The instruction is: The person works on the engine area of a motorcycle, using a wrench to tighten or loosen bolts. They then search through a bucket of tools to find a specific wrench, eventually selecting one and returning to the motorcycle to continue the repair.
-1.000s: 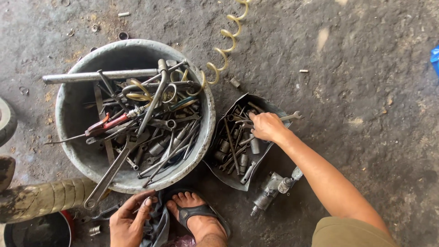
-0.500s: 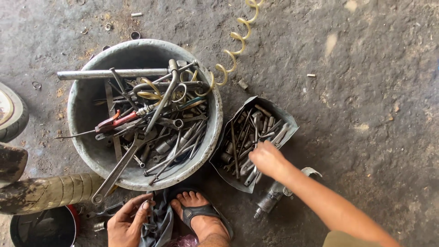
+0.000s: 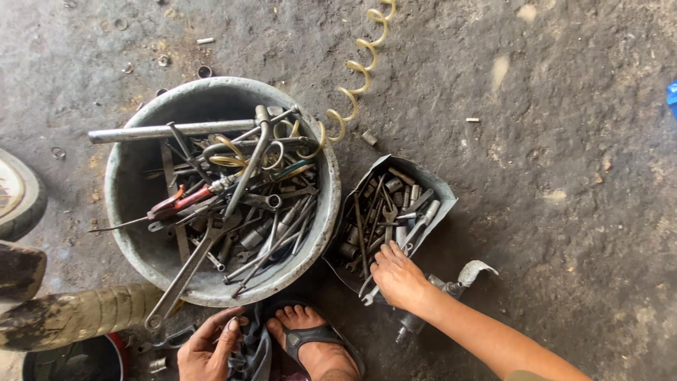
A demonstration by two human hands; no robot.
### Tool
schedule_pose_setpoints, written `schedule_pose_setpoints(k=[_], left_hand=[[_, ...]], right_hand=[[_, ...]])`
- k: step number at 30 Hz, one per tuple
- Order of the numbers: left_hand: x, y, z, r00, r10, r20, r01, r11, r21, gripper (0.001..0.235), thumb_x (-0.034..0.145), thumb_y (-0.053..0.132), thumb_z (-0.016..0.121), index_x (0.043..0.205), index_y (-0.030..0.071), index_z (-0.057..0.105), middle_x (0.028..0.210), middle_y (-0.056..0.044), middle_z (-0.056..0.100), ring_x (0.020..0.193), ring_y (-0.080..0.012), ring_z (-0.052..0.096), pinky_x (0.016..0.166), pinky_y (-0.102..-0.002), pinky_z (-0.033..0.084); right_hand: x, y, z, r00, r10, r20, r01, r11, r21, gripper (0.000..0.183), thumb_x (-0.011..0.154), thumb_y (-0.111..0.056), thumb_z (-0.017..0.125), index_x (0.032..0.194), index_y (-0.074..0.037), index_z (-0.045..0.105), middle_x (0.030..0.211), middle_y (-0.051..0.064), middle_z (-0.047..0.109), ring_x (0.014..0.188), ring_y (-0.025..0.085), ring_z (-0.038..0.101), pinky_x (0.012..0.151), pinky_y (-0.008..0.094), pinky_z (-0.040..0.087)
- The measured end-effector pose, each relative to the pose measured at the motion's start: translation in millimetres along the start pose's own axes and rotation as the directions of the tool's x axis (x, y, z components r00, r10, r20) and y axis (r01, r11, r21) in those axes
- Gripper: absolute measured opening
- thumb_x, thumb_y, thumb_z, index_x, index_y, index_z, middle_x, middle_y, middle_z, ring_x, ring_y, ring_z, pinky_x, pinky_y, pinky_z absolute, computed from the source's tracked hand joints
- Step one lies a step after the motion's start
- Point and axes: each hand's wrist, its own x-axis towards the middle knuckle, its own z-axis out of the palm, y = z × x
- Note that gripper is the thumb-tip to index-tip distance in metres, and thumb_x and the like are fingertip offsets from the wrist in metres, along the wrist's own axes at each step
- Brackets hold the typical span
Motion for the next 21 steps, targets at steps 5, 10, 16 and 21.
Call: schedule_pose_setpoints(k=[5, 10, 16, 21], left_hand=[[-8, 8, -14, 0.993, 0.041, -0.114, -0.045, 0.998, -0.034, 0.028, 0.095, 0.007, 0.066, 0.120, -0.001, 0.075, 0.094, -0.009, 0.079, 0.071, -0.0088, 0.066, 0.062, -0.023, 0.052], [-18, 15, -33, 0.977, 0.075, -0.201, -0.086, 0.995, -0.050, 0.026, 0.095, 0.008, 0.066, 0.118, 0.000, 0.075, 0.095, -0.008, 0.079, 0.071, -0.0094, 0.066, 0.060, -0.024, 0.051], [-31, 1, -60, 0.963, 0.060, -0.262, -0.084, 0.993, -0.080, 0.027, 0.096, 0.007, 0.066, 0.120, 0.000, 0.075, 0.095, -0.008, 0.079, 0.070, -0.0089, 0.064, 0.061, -0.023, 0.051], [-43, -18, -96, 0.946, 0.049, -0.320, -0.098, 0.985, -0.140, 0.028, 0.096, 0.005, 0.065, 0.121, -0.002, 0.073, 0.096, -0.010, 0.078, 0.073, -0.0088, 0.063, 0.064, -0.023, 0.051]], right_hand=[[30, -27, -44, 0.990, -0.124, -0.062, 0.126, 0.991, 0.039, 0.044, 0.067, -0.013, 0.079, 0.106, 0.001, 0.067, 0.110, 0.023, 0.062, 0.125, 0.046, 0.052, 0.106, 0.058, 0.033], [89, -33, -79, 0.958, -0.188, -0.218, 0.229, 0.957, 0.180, 0.028, 0.084, -0.018, 0.074, 0.105, -0.003, 0.064, 0.096, 0.014, 0.063, 0.098, 0.036, 0.060, 0.089, 0.050, 0.048], [191, 4, -55, 0.893, -0.124, -0.433, 0.210, 0.965, 0.156, 0.016, 0.087, -0.003, 0.059, 0.100, 0.000, 0.067, 0.095, 0.017, 0.066, 0.093, 0.038, 0.065, 0.079, 0.047, 0.055], [237, 15, -30, 0.901, -0.193, -0.389, 0.316, 0.906, 0.282, 0.026, 0.085, 0.001, 0.054, 0.105, -0.001, 0.071, 0.096, 0.019, 0.071, 0.092, 0.041, 0.067, 0.081, 0.048, 0.055]])
